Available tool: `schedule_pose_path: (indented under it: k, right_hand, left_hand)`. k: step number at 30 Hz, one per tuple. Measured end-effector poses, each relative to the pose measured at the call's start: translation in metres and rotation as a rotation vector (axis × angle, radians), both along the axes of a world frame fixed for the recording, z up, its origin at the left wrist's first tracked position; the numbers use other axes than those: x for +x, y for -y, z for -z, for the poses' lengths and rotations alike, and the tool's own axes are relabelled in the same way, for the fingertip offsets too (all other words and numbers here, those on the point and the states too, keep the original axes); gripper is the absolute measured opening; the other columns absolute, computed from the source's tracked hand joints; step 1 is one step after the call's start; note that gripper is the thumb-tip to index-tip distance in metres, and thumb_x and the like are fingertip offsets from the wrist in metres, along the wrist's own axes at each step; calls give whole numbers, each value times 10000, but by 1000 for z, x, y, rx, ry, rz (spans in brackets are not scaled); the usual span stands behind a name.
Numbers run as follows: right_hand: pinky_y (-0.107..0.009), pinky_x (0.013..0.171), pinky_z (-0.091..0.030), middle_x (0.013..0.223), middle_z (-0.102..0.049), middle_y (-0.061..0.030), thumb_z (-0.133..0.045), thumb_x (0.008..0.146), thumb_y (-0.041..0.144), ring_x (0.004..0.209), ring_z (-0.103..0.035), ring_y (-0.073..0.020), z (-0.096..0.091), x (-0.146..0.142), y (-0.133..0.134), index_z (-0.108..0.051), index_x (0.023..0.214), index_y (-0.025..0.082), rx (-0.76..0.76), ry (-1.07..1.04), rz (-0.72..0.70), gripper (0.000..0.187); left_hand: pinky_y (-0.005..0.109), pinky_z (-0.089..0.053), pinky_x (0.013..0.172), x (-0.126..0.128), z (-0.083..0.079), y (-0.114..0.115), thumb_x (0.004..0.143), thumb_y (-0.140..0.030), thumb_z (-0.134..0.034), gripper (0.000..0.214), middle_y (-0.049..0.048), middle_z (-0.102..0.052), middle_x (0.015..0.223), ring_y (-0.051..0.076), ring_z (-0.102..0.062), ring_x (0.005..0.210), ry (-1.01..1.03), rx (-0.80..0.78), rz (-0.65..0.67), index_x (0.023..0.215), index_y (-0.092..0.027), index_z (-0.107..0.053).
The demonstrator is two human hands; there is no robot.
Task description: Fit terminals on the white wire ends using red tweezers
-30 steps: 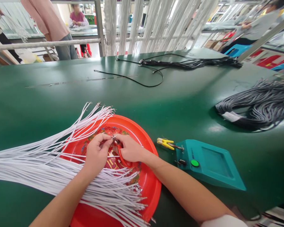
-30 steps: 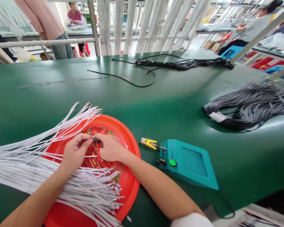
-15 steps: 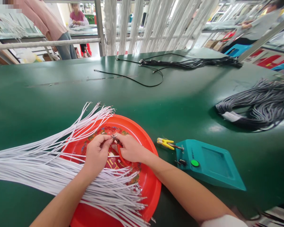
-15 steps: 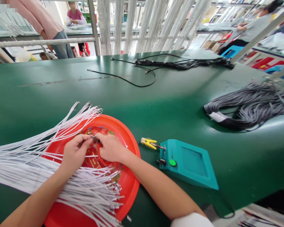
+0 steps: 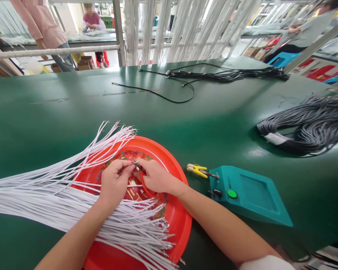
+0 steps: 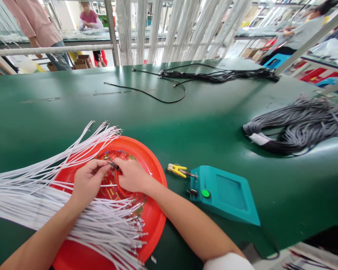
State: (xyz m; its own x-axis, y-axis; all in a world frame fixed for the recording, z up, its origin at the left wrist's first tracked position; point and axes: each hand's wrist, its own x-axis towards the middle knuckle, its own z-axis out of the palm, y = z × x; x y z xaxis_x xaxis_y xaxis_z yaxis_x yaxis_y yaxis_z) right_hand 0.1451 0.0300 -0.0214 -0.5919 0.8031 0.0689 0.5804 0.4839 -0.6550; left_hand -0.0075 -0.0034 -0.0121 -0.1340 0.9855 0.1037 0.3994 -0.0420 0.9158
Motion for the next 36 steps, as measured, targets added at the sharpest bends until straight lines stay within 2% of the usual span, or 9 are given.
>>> schedule_pose_path:
  k: [7,13,16,20,22,27,30,33,36]
  right_hand:
    - [-222,519,-282,670,-560,1,-453,723,87,558,-473,-127,1,0,1,-469,802,192,4,-22,0,132]
    - [-218,510,-293,608,-509,33,-513,715,126,513,-420,-102,0,1,-2,-490,762,184,-38,-160,19,78]
    - [-217,524,-333,633,-506,41,-533,694,123,535,-432,-99,0,1,-4,-507,798,188,-131,-343,24,125]
    - [-244,611,-425,732,-539,15,-542,762,206,654,-518,-120,1,-2,-7,-485,861,198,-238,-758,195,114]
    - [-263,643,-444,763,-556,3,-572,767,239,694,-542,-130,1,-4,-7,-476,858,202,-236,-871,252,137]
    - [-248,593,-419,707,-545,14,-580,768,205,629,-508,-116,-4,-5,-2,-509,779,200,-57,-765,301,72]
    - [-250,597,-411,708,-570,12,-538,770,163,614,-502,-112,-6,-4,2,-520,764,199,33,-637,240,41]
    - [-253,594,-411,698,-576,11,-525,759,159,602,-502,-113,-5,-5,3,-510,751,199,43,-570,227,43]
    - [-239,570,-404,673,-531,23,-527,764,184,597,-485,-110,-4,-7,1,-473,736,199,-14,-645,329,63]
  left_hand:
    - [228,-470,626,-1,0,0,794,-256,-522,155,4,-651,705,117,-578,619,-81,18,52,782,-182,-657]
    - [226,-486,650,0,0,0,763,-280,-577,142,19,-673,773,128,-603,676,2,1,-6,805,-171,-657]
    - [231,-492,622,3,-2,-1,741,-296,-597,152,21,-673,743,133,-607,647,71,-18,-42,786,-160,-649]
    - [223,-481,591,5,-3,-1,719,-302,-616,153,17,-665,705,127,-593,615,78,-40,-50,757,-157,-644]
    - [221,-473,580,5,-2,0,721,-317,-615,163,15,-659,692,124,-582,604,55,-47,-36,750,-160,-646]
    - [226,-458,588,3,0,0,736,-316,-600,154,16,-651,693,127,-574,615,-29,-3,3,740,-172,-657]
    - [230,-451,597,1,3,1,746,-264,-579,114,13,-641,701,129,-572,630,-109,25,60,741,-184,-660]
    - [230,-446,592,1,6,1,747,-224,-557,95,9,-630,693,127,-569,624,-141,33,96,727,-182,-639]
    - [228,-447,566,3,4,2,759,-266,-558,115,9,-616,673,123,-559,597,-75,3,60,731,-168,-611]
